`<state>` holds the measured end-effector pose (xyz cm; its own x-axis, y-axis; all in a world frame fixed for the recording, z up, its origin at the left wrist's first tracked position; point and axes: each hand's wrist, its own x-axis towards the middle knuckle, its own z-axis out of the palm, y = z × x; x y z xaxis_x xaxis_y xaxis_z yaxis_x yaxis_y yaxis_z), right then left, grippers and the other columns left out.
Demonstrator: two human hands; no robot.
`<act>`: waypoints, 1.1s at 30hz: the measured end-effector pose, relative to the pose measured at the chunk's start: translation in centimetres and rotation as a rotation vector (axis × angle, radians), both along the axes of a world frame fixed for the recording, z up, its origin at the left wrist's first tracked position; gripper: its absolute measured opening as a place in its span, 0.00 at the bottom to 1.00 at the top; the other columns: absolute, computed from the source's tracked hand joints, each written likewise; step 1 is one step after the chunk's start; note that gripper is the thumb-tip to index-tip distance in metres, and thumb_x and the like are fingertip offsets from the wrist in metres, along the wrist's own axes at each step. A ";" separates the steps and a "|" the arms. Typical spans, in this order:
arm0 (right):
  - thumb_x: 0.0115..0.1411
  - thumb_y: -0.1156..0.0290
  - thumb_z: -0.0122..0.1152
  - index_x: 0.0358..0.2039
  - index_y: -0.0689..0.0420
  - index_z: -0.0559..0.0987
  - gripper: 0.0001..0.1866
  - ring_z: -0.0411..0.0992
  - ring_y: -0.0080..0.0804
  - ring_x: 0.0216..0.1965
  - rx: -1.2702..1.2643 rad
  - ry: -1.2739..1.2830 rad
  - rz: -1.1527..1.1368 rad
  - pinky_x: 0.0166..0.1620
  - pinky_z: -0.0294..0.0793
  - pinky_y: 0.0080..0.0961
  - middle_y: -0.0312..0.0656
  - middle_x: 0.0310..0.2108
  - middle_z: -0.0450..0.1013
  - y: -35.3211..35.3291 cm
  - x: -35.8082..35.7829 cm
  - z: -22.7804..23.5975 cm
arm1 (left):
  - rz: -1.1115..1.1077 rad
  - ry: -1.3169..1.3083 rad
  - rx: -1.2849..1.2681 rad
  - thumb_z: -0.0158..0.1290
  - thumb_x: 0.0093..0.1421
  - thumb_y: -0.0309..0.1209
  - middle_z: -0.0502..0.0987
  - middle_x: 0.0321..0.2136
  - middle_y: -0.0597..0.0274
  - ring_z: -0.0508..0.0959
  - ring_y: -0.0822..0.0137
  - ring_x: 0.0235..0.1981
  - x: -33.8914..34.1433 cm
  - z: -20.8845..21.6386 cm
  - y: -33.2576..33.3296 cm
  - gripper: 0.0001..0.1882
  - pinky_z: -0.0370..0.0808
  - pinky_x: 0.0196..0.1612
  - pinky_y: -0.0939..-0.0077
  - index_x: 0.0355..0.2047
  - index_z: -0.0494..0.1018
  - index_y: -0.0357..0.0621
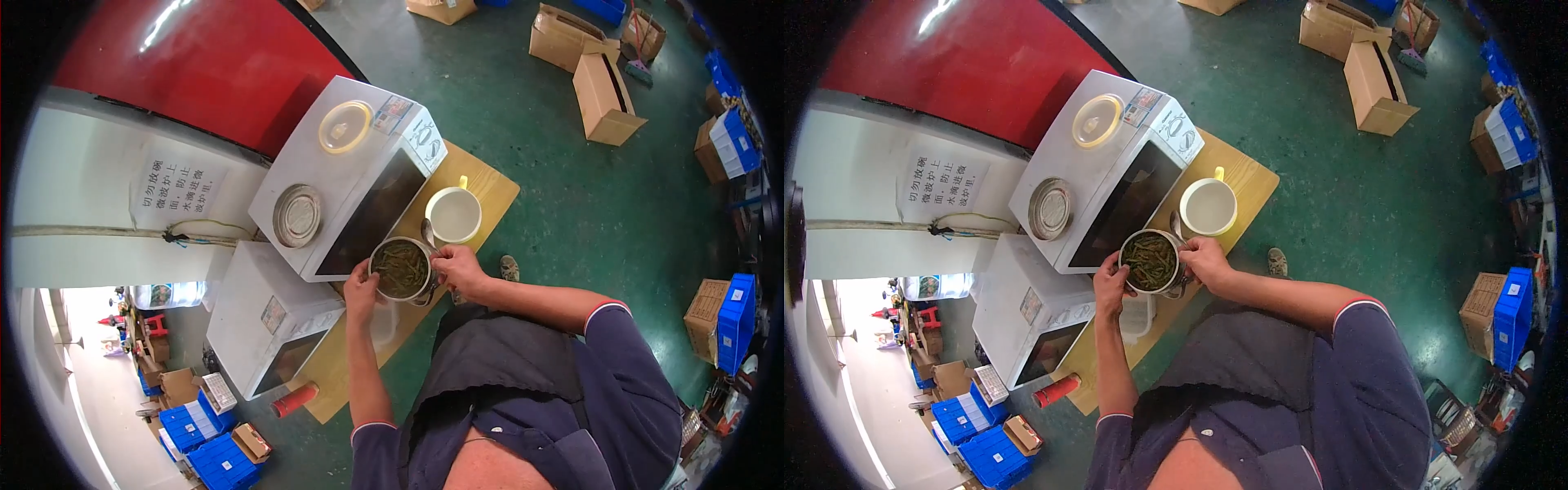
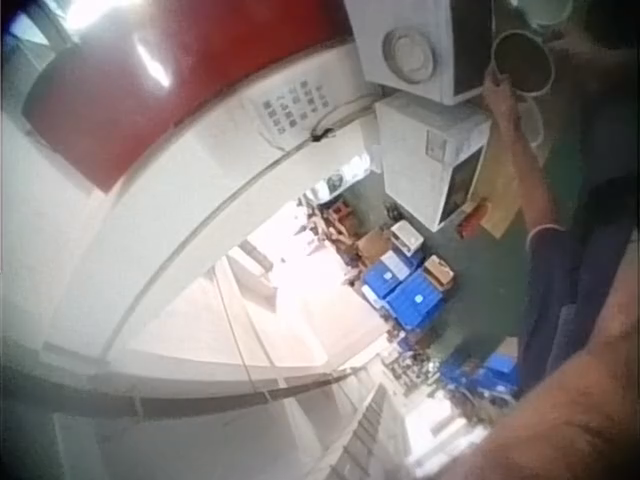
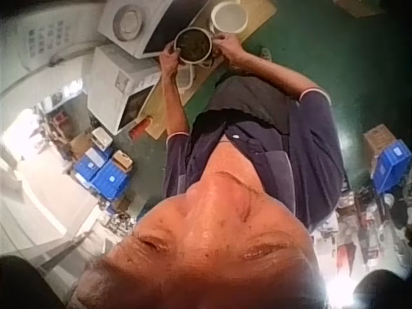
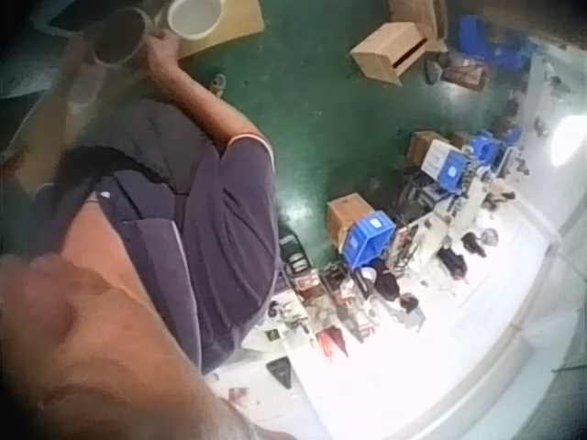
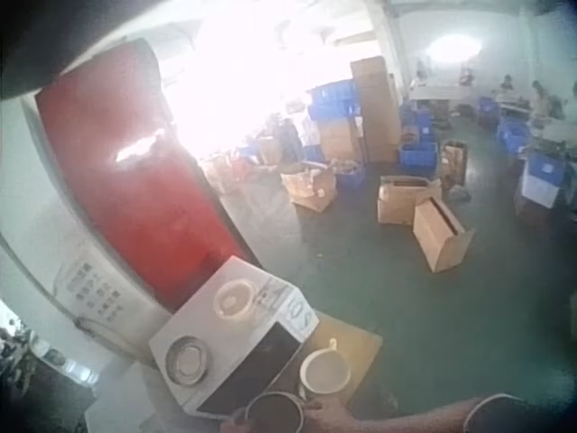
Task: Taking food items out of a refrigerator and transferring them between containers using a spoon.
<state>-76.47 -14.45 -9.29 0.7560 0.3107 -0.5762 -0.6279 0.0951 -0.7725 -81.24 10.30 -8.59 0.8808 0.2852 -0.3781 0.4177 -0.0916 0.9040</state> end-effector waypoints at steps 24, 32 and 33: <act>0.59 0.74 0.56 0.55 0.67 0.76 0.23 0.65 0.15 0.16 0.023 -0.015 0.202 0.19 0.64 0.17 0.38 0.28 0.79 -8.1 -2.9 2.2 | 0.578 -0.305 -0.062 0.54 0.63 0.22 0.78 0.26 0.58 0.76 0.66 0.16 7.6 10.9 13.1 0.25 0.79 0.17 0.71 0.61 0.66 0.35; 0.62 0.74 0.54 0.57 0.68 0.74 0.23 0.68 0.18 0.19 -0.064 -0.115 0.401 0.23 0.68 0.19 0.40 0.34 0.80 -9.1 -3.3 3.3 | 0.579 -0.302 -0.110 0.52 0.62 0.21 0.78 0.29 0.56 0.76 0.66 0.18 8.9 8.4 14.1 0.22 0.81 0.18 0.70 0.58 0.68 0.35; 0.63 0.75 0.52 0.59 0.68 0.72 0.24 0.66 0.16 0.17 -0.077 -0.156 0.443 0.20 0.66 0.17 0.42 0.36 0.80 -9.1 -3.2 3.2 | 0.582 -0.304 -0.111 0.52 0.62 0.21 0.78 0.29 0.56 0.76 0.66 0.18 9.0 8.4 14.1 0.22 0.81 0.18 0.70 0.58 0.68 0.35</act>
